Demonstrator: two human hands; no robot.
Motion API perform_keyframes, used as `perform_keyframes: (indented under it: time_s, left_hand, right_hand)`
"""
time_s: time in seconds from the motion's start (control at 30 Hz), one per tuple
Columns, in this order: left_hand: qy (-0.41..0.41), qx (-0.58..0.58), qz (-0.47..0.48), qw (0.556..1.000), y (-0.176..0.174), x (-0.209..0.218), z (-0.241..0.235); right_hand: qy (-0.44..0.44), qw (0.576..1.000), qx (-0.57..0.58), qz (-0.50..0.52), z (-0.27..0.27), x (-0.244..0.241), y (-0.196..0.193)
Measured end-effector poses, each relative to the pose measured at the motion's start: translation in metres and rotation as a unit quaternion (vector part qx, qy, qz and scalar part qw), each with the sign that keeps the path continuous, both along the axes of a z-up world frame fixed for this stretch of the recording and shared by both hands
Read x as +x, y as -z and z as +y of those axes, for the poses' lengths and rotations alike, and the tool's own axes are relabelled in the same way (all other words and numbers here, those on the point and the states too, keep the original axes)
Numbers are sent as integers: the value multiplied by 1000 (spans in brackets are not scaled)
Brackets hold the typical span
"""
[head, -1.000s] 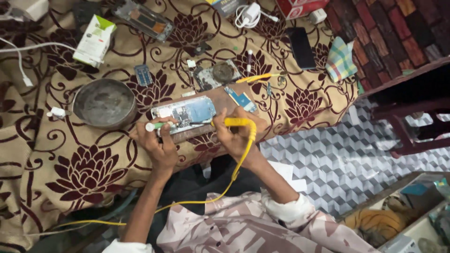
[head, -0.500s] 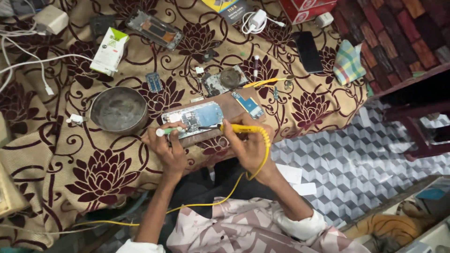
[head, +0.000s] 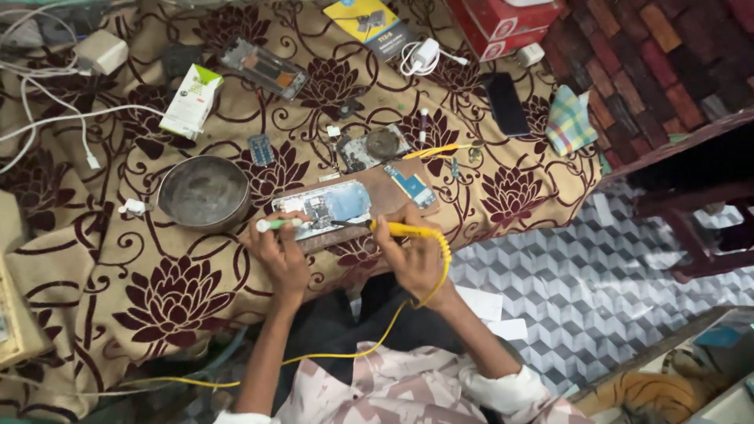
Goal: The person sits on the floor and uses a soldering iron and a small tube to work on a disassembled mobile phone circuit board. They repeatedly apply the tube and solder various points on the board while seated cross-legged.
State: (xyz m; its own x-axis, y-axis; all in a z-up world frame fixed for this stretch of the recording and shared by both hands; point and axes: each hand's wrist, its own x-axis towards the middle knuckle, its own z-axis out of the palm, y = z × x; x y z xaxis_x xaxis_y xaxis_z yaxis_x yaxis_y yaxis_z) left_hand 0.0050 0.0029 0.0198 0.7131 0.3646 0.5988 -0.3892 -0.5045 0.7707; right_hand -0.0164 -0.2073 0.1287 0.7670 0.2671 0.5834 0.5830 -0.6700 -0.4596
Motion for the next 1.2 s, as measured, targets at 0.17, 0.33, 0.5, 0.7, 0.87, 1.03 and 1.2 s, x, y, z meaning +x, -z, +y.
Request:
perform_keyframes:
  time_s: [0.17, 0.33, 0.5, 0.7, 0.87, 1.03, 1.2]
  left_hand:
    - [-2, 21, 21, 1000, 2, -5, 4]
    - [2, 22, 4, 1000, 1, 0, 2]
    - [46, -34, 10, 998, 2, -5, 2]
    - [18, 17, 1, 1000, 1, -6, 2]
    - [14, 17, 23, 1000, 6, -6, 5]
    - [88, -135, 42, 986, 9, -2, 2]
    - [15, 0, 45, 999, 8, -5, 6]
  right_hand:
    - [-26, 967, 213, 135, -5, -5, 30]
    - [7, 997, 76, 0, -25, 3, 57]
    - [97, 924, 371, 8, -32, 15, 90]
    - [107, 872, 478, -11, -72, 71, 96]
    - [114, 881, 458, 17, -78, 107, 99]
    - [107, 907, 405, 41, -75, 122, 100]
    - [90, 918, 374, 95, -67, 127, 97]
